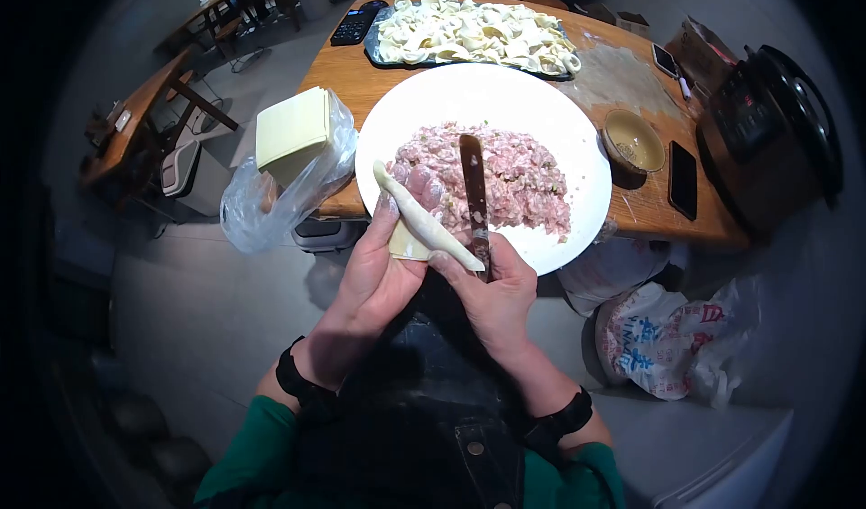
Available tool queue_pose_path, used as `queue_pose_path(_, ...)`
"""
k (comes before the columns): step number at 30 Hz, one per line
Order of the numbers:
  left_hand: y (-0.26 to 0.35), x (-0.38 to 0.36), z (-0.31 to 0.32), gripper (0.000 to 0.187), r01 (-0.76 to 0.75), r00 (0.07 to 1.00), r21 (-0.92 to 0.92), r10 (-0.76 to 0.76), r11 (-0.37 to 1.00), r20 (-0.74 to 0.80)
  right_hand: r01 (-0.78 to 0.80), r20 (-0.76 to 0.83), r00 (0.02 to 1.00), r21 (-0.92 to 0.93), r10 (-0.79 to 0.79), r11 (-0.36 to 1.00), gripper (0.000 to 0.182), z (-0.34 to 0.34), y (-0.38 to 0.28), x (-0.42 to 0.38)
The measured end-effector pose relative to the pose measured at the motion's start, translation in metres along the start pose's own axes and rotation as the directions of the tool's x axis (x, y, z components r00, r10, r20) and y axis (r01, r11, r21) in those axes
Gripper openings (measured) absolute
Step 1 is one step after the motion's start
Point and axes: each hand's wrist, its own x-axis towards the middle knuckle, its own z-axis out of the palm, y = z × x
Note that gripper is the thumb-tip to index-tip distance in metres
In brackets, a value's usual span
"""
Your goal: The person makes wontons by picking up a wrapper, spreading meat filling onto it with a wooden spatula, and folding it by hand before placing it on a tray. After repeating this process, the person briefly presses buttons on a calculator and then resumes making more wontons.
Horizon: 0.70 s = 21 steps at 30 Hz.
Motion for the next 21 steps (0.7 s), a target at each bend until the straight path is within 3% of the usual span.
queue_pose_path(2,-0.001,-0.001,0.002,0.04,-0.03,0.998,-0.017,0.029,0.999,-0.056,0.16,-0.175,0.973,0.029,-0.153,0.987,0.025,0.003,0.008,0.003)
queue_pose_path(4,0.0,-0.001,-0.003,0.039,-0.057,0.997,-0.055,0.054,0.997,-0.054,0.145,-0.206,0.971,0.099,-0.122,0.984,0.017,0.005,0.004,0.006)
queue_pose_path(6,0.003,-0.001,-0.005,0.036,-0.069,0.998,0.247,0.07,0.967,0.003,0.217,-0.214,0.955,0.043,-0.204,0.975,0.017,0.005,0.001,0.012)
queue_pose_path(7,0.002,-0.001,-0.003,0.03,-0.15,0.989,0.358,0.146,0.922,0.038,0.283,-0.182,0.942,-0.012,-0.28,0.959,0.02,0.002,0.002,0.018)
queue_pose_path(8,0.005,-0.003,-0.001,0.03,-0.149,0.989,0.357,0.145,0.922,0.039,0.283,-0.183,0.942,-0.014,-0.281,0.959,0.02,-0.003,-0.002,0.024)
queue_pose_path(9,0.01,-0.008,0.004,0.027,-0.234,0.969,0.708,0.22,0.667,0.113,0.442,0.018,0.894,-0.186,-0.447,0.878,0.024,-0.008,-0.01,0.03)
queue_pose_path(10,0.015,-0.01,0.006,0.024,-0.283,0.943,0.917,0.254,0.28,0.214,0.601,0.241,0.799,-0.313,-0.551,0.736,0.029,-0.012,-0.019,0.037)
queue_pose_path(11,0.02,-0.002,-0.008,0.029,-0.52,0.776,0.826,0.286,-0.216,0.563,0.75,0.402,0.661,-0.376,-0.634,0.544,0.039,-0.014,-0.029,0.045)
queue_pose_path(12,0.024,-0.002,-0.005,0.029,-0.521,0.776,0.827,0.284,-0.213,0.563,0.749,0.402,0.663,-0.379,-0.632,0.544,0.039,-0.018,-0.031,0.047)
queue_pose_path(14,0.031,-0.005,0.006,0.032,-0.523,0.764,0.69,0.084,-0.501,0.64,0.712,0.536,0.695,-0.605,-0.479,0.356,0.035,-0.023,-0.034,0.049)
queue_pose_path(16,0.031,-0.001,0.002,0.031,-0.532,0.732,0.635,0.073,-0.559,0.678,0.76,0.548,0.641,-0.555,-0.538,0.339,0.027,-0.024,-0.032,0.058)
queue_pose_path(18,0.036,0.001,0.003,0.033,-0.558,0.698,0.602,0.069,-0.571,0.713,0.697,0.608,0.715,-0.587,-0.344,0.412,0.022,-0.023,-0.035,0.063)
queue_pose_path(20,0.05,0.007,0.004,0.035,-0.567,0.669,0.569,0.071,-0.596,0.74,0.682,0.592,0.732,-0.626,-0.338,0.379,0.017,-0.015,-0.036,0.083)
queue_pose_path(21,0.061,0.009,0.007,0.037,-0.502,0.678,0.574,0.118,-0.648,0.726,0.44,0.391,0.893,-0.66,-0.222,0.609,0.016,-0.009,-0.04,0.102)
